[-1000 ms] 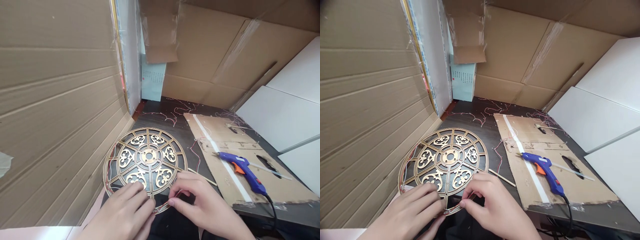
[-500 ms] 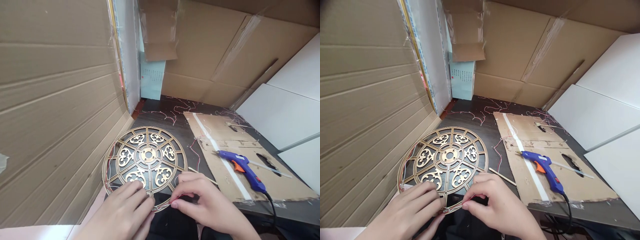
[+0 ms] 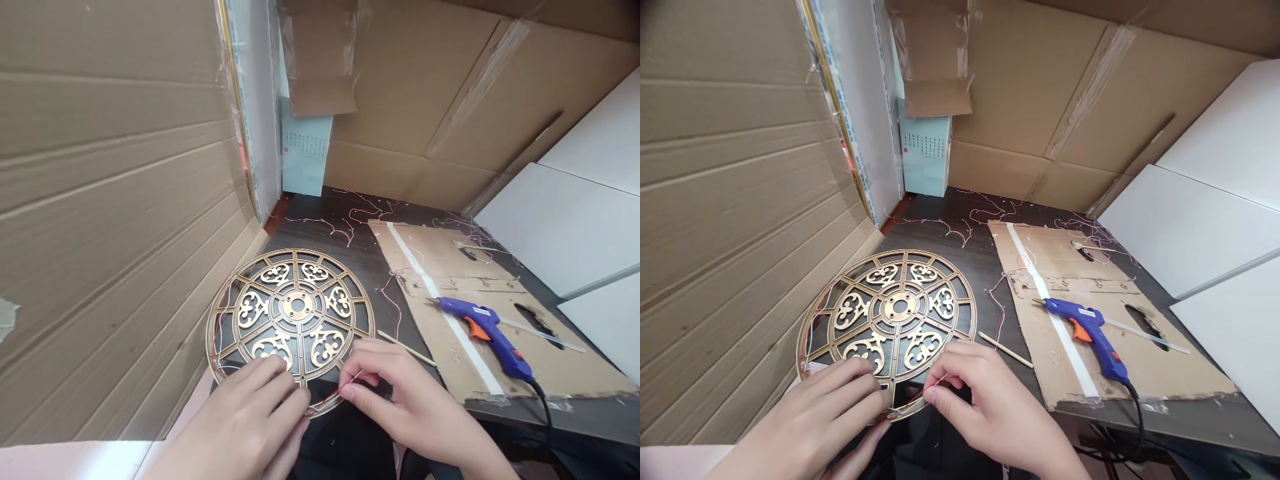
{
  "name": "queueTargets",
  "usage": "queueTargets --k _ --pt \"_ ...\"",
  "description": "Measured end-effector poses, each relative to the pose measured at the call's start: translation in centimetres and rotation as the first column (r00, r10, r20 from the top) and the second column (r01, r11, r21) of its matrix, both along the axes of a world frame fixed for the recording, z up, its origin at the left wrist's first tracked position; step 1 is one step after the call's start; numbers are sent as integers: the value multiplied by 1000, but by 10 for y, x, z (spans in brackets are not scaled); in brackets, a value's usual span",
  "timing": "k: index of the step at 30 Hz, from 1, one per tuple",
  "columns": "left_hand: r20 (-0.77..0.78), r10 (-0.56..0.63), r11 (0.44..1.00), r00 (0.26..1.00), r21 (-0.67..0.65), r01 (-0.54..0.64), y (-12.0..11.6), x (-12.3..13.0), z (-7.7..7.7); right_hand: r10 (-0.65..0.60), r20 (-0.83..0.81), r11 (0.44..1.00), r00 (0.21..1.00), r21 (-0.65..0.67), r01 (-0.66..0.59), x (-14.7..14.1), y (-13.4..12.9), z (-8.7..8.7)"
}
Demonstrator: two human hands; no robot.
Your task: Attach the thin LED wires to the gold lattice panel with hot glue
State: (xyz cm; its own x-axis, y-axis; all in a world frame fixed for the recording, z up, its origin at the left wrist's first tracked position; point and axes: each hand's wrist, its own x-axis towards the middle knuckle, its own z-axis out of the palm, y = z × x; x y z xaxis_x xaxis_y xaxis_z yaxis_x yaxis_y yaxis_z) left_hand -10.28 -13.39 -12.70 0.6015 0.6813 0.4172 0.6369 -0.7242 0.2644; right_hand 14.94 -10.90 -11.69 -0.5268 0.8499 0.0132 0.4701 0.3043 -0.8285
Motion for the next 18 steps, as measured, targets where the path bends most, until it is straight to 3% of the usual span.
queueTargets --k 6,12,18 --pt "6 -15 1000 1000 10 15 1 1 -3 -45 23 999 999 15 44 0 -1 -2" --pt "114 11 998 993 67 -19 0 6 10 -107 4 994 994 0 107 -8 -3 0" --pt "26 -35 994 999 108 32 1 16 9 -141 -15 990 990 -4 141 -15 -4 -1"
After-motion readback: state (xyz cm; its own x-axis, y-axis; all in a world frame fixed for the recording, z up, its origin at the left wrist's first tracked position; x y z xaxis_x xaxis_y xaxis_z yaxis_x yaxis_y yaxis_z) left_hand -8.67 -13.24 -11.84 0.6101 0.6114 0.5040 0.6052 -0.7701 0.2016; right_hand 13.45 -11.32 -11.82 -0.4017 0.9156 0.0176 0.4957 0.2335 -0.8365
